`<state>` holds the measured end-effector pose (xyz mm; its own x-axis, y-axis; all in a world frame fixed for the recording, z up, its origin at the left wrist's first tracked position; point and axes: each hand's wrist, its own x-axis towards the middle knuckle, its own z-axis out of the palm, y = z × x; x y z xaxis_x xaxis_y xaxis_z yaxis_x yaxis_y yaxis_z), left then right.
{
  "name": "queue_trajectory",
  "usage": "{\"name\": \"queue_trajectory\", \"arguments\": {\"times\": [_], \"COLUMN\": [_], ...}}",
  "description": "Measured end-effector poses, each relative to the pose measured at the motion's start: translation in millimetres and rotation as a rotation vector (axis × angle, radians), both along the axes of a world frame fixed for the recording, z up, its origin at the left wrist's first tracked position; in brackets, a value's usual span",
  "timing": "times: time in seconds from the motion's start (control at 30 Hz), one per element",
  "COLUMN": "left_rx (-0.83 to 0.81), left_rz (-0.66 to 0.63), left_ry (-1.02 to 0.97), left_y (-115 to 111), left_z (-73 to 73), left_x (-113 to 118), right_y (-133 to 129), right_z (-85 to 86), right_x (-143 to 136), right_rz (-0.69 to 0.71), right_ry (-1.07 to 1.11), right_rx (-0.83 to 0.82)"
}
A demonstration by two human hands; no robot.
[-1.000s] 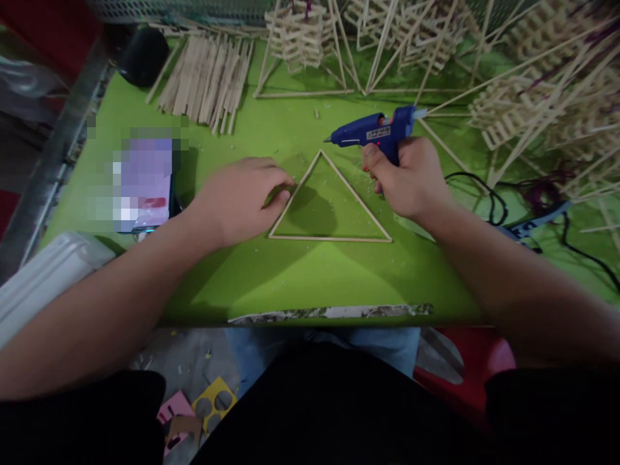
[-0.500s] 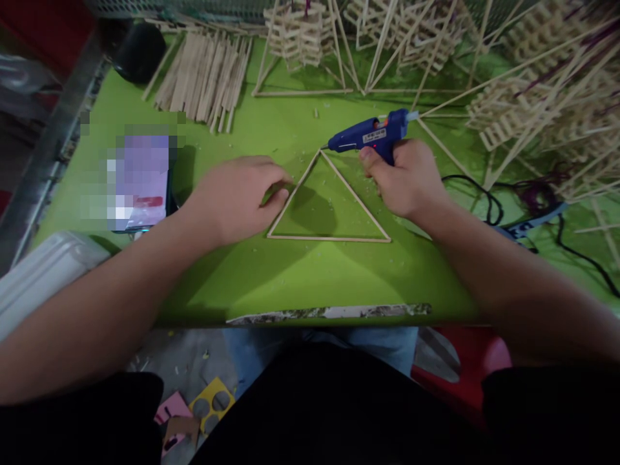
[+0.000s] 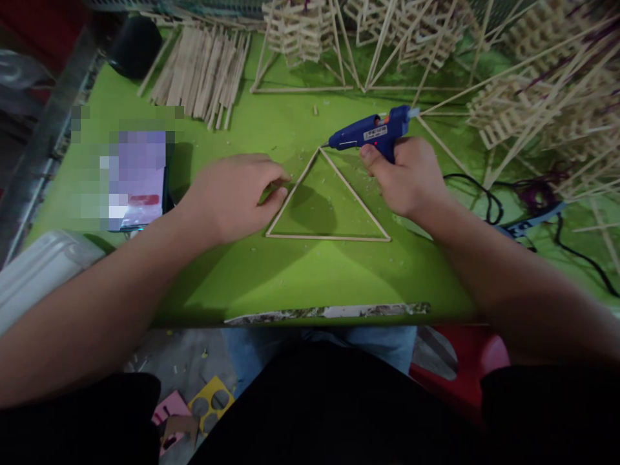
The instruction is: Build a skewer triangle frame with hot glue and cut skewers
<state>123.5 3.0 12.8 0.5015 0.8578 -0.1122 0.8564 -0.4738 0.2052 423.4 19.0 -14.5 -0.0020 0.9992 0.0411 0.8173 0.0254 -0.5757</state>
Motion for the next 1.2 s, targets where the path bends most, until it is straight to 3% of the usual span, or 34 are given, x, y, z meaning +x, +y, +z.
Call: {"name": "queue_trajectory", "arguments": {"times": [0.2,0.53,1.2], "left_rx": [0.012,0.012,0.001], "left_rz": [-0.014,-0.021,-0.006], "left_ry": [0.024,0.032,0.035], "left_y": [0,1,0], "left_z": [1.8,0.0,2.1], "left_x": [-1,-3,-1], "right_y": [-1,-1,-4], "right_z": [4.2,-3.9,8.7], "right_x": [-4,4,-3], "right_rz": [-0.013,0.046,-0.03], "right_ry": [-0.06,0.038,-0.086], "right_rx": [-0.004,0.022,-0.036]}}
